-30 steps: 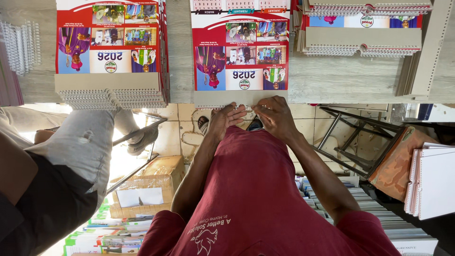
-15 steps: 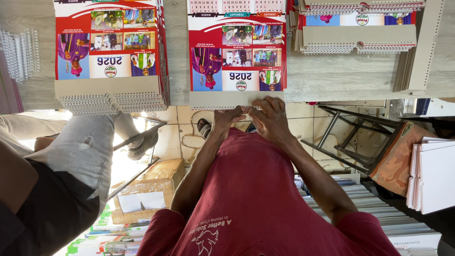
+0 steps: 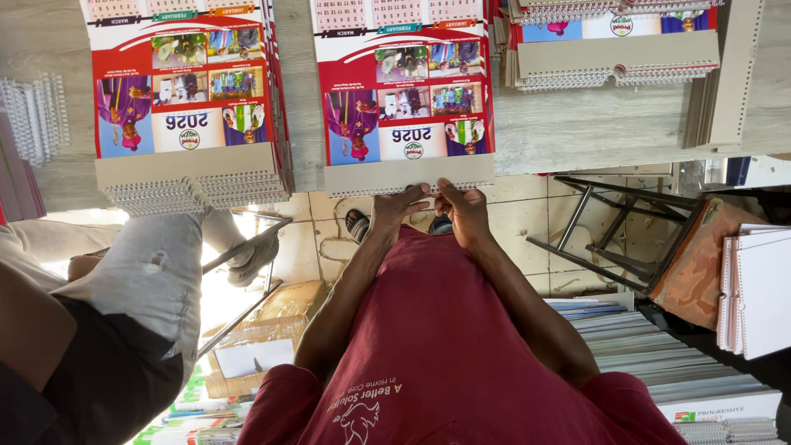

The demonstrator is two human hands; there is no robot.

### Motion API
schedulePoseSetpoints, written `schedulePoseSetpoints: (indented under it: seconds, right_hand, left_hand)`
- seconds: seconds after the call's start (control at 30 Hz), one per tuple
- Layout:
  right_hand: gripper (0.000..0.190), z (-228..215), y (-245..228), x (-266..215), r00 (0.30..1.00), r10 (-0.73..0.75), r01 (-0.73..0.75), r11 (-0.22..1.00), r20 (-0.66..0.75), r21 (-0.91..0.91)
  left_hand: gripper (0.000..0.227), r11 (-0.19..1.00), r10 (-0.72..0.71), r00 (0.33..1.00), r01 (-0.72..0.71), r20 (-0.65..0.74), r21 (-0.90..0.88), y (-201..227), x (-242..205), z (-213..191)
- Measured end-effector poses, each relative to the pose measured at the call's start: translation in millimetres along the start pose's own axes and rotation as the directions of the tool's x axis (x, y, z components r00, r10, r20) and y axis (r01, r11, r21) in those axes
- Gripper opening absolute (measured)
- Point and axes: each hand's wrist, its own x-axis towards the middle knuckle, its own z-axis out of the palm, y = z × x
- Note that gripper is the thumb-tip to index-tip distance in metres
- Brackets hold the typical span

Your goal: The person assembles wall calendars by inserting plastic spiral rings into the punched holes of the calendar pages. They repeatedly pick up a ring, thread it through the holes, and then close the ring to secure the pages together.

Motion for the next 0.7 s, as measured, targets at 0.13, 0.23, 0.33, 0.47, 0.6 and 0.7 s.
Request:
schedulePoseSetpoints:
  seconds: [0.13, 0.23, 0.33, 0.47, 0.6, 0.7]
  right_hand:
    - [0.032, -22, 3, 7, 0.999, 0.045, -0.045, 0.999, -0.016, 0.003]
    - [0.033, -41, -6, 18, 0.996, 0.025, -0.023, 0.999, -0.084, 0.022]
    - [0.03, -43, -9, 9, 0.991, 0.029, -0.032, 0.999, -0.13, -0.02]
    - [0.033, -39, -19, 6, 0.989, -0.031, 0.002, 0.981, -0.144, -0.193]
    - [0.044, -22, -36, -1, 0.978, -0.093, 0.051, 0.975, -0.188, -0.217]
    - [0.048, -41, -8, 15, 0.971, -0.124, 0.07, 0.965, -0.205, -0.251]
  left_hand:
    - [0.037, 1.0, 0.007, 1.0, -0.006, -0.023, 0.03, -2, -1, -3]
    - [0.044, 0.997, -0.002, 1.0, 0.003, -0.006, 0.079, 3, 0, 3]
    - [0.047, 0.993, -0.032, 0.999, 0.028, 0.033, 0.118, -12, 1, -17]
    - [0.036, 0.995, -0.043, 0.999, 0.041, 0.016, 0.087, -22, 12, -24]
    - [0.035, 0.997, -0.007, 0.999, 0.003, 0.039, 0.08, 7, -7, 1]
    - [0.033, 0.996, -0.016, 0.999, 0.011, 0.052, 0.09, 5, -3, -5]
